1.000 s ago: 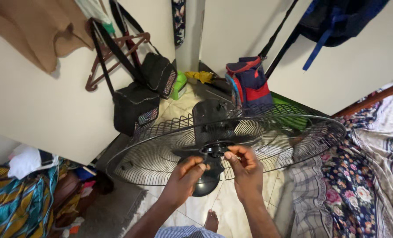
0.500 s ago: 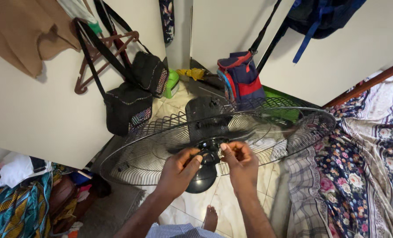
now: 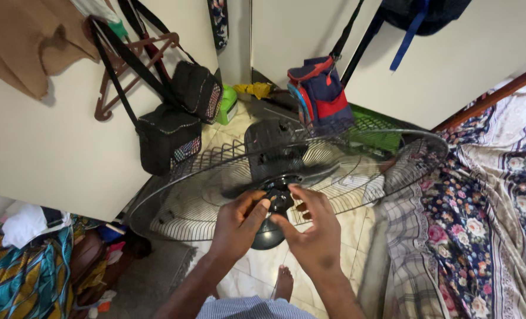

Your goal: The person assembles a standing electric fan by attaching the front grille, securing the fan blades with a nut, and tightening the assembly with a screwdriver. The person handles the fan components and uses a screwdriver to complete the assembly.

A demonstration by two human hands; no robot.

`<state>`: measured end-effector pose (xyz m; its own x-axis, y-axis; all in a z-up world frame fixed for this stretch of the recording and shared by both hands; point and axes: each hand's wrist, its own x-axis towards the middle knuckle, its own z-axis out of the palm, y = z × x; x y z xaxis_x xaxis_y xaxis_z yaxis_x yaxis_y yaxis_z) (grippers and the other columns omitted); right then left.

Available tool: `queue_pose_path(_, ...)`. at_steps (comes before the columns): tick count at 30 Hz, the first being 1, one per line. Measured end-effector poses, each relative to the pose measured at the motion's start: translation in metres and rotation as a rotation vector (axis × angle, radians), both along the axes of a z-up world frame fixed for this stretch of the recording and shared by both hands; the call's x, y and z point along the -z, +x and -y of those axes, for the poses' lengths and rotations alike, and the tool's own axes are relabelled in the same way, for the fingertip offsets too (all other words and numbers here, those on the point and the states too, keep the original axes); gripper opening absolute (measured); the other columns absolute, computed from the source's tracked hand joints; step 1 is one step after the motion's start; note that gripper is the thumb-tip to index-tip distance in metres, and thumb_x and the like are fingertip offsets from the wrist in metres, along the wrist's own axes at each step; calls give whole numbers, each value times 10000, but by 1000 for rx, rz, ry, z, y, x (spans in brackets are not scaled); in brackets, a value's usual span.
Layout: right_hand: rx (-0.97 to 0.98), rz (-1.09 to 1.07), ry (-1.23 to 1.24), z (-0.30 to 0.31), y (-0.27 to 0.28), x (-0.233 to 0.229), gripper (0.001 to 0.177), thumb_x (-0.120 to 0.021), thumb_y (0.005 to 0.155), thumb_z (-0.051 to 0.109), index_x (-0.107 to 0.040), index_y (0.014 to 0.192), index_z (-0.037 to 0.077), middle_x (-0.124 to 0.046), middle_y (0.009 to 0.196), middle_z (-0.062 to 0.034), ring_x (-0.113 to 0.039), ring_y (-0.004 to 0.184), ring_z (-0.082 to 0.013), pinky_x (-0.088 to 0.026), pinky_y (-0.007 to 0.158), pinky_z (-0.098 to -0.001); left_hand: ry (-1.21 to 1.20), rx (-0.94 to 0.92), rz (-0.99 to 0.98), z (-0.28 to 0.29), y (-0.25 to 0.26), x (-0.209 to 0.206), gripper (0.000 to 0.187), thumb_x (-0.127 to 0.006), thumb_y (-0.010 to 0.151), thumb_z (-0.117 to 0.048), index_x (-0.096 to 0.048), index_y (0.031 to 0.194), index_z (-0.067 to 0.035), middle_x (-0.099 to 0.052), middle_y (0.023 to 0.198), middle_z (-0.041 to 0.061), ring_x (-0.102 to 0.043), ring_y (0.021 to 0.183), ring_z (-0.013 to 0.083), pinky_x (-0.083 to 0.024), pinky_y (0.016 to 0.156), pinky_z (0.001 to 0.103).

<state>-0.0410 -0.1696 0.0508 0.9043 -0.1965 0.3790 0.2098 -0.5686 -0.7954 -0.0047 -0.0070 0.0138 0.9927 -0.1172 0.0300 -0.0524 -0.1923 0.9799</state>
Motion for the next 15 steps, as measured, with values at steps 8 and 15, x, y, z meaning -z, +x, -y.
queue_pose_path(8,-35,117,-57,-16,2,-15,587,-848,686,66,-679,1247,106,-598,1160,-117,-672,1000,-222,-583,774,-322,-1,18,56,-3,6,-5,328,-713,921,-263,-717,1147,-26,-745,766,11,-653,668,35,-537,583,235)
queue_pose_path(15,108,-12,61,9,-14,2,582,-871,709,85,-663,1251,43,-575,963,-63,-580,813,-145,-514,745,-272,-35,-26,-9,-2,0,-12,283,-674,966,-291,-756,1045,-32,-612,678,-28,-506,607,49,-427,524,252)
